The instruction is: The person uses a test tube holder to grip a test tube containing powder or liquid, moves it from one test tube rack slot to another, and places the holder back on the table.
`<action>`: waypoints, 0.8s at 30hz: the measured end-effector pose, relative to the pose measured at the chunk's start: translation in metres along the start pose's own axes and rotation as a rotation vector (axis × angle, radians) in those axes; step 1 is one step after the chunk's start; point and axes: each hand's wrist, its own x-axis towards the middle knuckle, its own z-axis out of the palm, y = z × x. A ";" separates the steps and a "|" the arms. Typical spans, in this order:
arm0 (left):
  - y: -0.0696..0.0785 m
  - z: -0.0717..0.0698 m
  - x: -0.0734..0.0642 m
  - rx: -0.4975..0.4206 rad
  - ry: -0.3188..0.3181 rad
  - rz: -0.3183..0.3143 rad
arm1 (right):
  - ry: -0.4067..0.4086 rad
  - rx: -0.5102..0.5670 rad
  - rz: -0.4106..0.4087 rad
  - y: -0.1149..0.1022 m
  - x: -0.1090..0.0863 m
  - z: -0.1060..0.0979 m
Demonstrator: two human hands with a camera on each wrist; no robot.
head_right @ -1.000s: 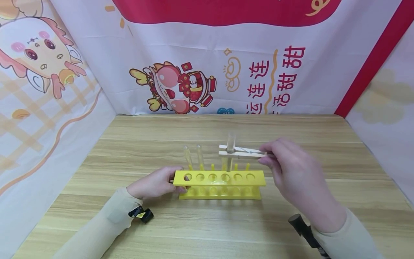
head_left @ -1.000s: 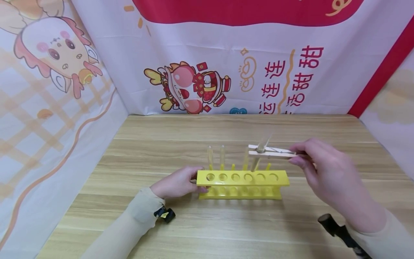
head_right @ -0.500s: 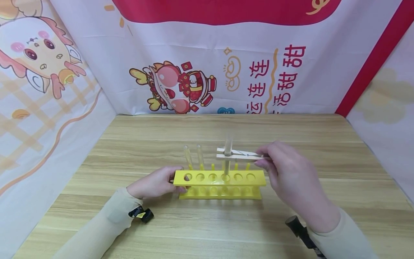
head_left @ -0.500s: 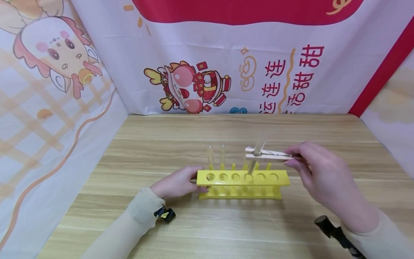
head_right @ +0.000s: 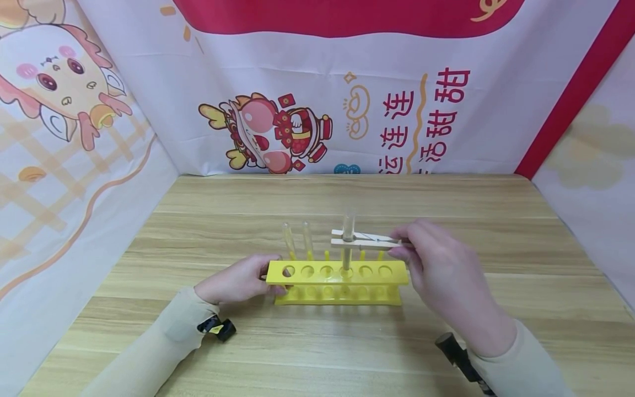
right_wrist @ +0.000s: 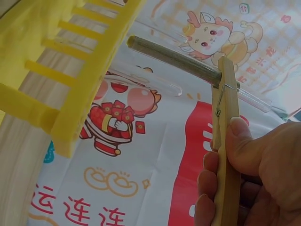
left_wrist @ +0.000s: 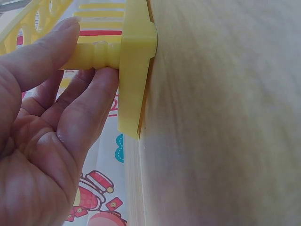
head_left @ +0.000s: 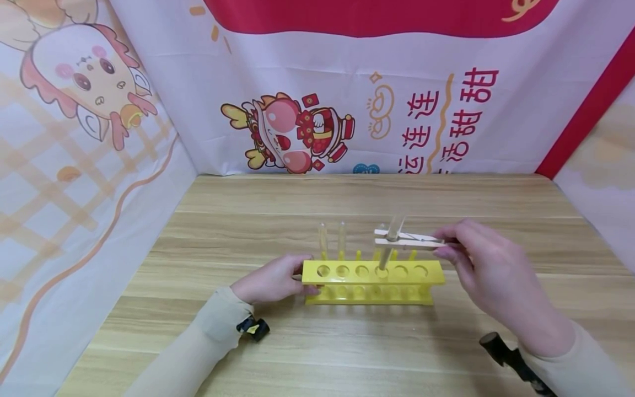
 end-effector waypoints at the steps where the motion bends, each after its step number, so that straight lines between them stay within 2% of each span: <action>1: 0.000 0.000 0.000 -0.002 -0.001 0.001 | -0.003 -0.002 0.002 0.000 0.000 0.000; 17: 0.001 0.000 0.000 -0.003 -0.005 -0.002 | 0.003 0.045 -0.010 0.005 -0.010 0.016; 24: 0.001 0.000 -0.001 -0.003 -0.005 -0.005 | -0.037 0.032 0.029 0.004 -0.014 0.023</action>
